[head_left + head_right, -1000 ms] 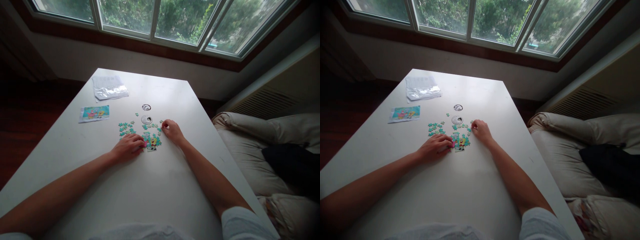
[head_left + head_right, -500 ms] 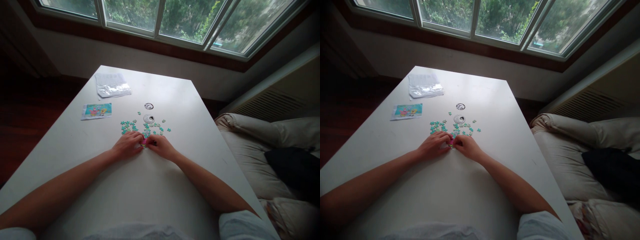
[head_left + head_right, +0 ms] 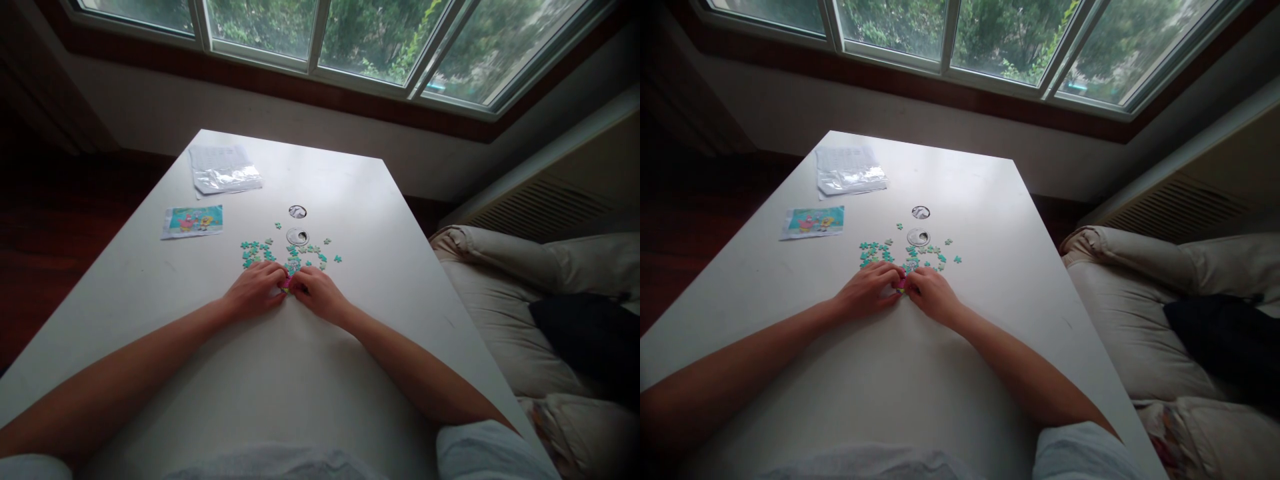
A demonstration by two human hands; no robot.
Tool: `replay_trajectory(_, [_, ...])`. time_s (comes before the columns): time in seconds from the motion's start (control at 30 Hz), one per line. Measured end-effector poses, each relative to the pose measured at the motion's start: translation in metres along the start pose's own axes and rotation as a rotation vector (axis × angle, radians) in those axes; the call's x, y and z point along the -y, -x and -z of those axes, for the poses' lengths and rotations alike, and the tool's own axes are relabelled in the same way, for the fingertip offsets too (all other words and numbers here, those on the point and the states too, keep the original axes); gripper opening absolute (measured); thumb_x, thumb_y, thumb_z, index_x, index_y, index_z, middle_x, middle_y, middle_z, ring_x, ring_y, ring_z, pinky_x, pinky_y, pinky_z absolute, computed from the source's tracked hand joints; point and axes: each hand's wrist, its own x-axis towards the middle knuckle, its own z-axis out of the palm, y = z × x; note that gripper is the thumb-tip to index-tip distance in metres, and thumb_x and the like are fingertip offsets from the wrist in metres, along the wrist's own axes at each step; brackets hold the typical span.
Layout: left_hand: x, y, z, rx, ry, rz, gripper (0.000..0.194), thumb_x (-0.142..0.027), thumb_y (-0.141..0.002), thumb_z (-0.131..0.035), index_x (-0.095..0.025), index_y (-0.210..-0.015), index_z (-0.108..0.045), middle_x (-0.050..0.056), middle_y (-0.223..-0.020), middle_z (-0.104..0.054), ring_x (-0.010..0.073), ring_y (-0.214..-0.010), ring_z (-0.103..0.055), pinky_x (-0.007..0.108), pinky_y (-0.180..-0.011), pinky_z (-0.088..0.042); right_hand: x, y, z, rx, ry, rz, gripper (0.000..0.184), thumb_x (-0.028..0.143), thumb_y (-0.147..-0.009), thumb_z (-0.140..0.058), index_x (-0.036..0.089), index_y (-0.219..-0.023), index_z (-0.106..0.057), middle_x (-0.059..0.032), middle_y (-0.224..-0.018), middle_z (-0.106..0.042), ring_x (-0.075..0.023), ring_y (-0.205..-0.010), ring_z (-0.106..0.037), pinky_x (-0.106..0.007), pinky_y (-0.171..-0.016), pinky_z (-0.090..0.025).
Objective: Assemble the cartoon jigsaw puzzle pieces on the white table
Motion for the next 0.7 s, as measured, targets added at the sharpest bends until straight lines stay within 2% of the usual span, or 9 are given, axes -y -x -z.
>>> replay_trajectory(0.13, [-0.002, 0.001, 0.0, -0.004, -0.025, -0.013, 0.007, -0.024, -0.088, -0.063, -0.022, -0.093, -0.06, 0.005, -0.118, -0.066, 0.0235, -0.111, -0.059, 0.04, -0.098, -0.047, 0.0, 0.0, 0.001, -0.009, 0.077, -0.012, 0.005, 0.021, -0.091, -0.066, 0.022, -0.087, -0.063, -0.0017, -0.086, -0.06, -0.0178, -0.087, -0.053, -0.028, -0.077, -0.037])
replay_trajectory(0.27, [-0.011, 0.003, 0.001, 0.011, -0.132, -0.032, 0.014, -0.021, -0.093, -0.058, -0.022, -0.106, -0.062, 0.007, -0.122, -0.065, 0.0248, -0.113, -0.058, 0.042, -0.098, -0.046, -0.003, -0.001, 0.002, -0.034, 0.149, -0.035, 0.016, 0.029, -0.092, -0.069, 0.021, -0.082, -0.06, -0.0016, -0.083, -0.059, -0.0176, -0.083, -0.051, -0.029, -0.074, -0.035])
replay_trajectory(0.47, [-0.025, 0.004, 0.003, 0.054, -0.229, -0.039, 0.02, -0.018, -0.098, -0.052, -0.021, -0.115, -0.062, 0.009, -0.119, -0.064, 0.0252, -0.112, -0.058, 0.042, -0.098, -0.046, -0.007, -0.003, 0.001, -0.048, 0.152, -0.052, 0.017, 0.029, -0.092, -0.068, 0.021, -0.08, -0.06, -0.0013, -0.08, -0.06, -0.0166, -0.079, -0.05, -0.029, -0.073, -0.034])
replay_trajectory(0.6, [-0.037, 0.006, 0.006, 0.071, -0.315, -0.07, 0.019, -0.018, -0.099, -0.05, -0.019, -0.114, -0.063, 0.01, -0.113, -0.066, 0.0268, -0.11, -0.058, 0.044, -0.098, -0.045, -0.012, -0.003, 0.006, -0.045, 0.062, -0.048, 0.011, 0.026, -0.092, -0.067, 0.021, -0.083, -0.064, 0.0001, -0.077, -0.061, -0.0152, -0.076, -0.052, -0.027, -0.072, -0.036])
replay_trajectory(0.7, [-0.049, 0.008, 0.006, 0.086, -0.366, -0.089, 0.02, -0.014, -0.099, -0.048, -0.018, -0.113, -0.063, 0.011, -0.115, -0.066, 0.0268, -0.11, -0.06, 0.044, -0.099, -0.046, -0.025, -0.006, 0.017, -0.135, 0.006, -0.113, 0.008, 0.024, -0.092, -0.064, 0.021, -0.085, -0.065, 0.0009, -0.074, -0.062, -0.0143, -0.071, -0.052, -0.026, -0.068, -0.037])
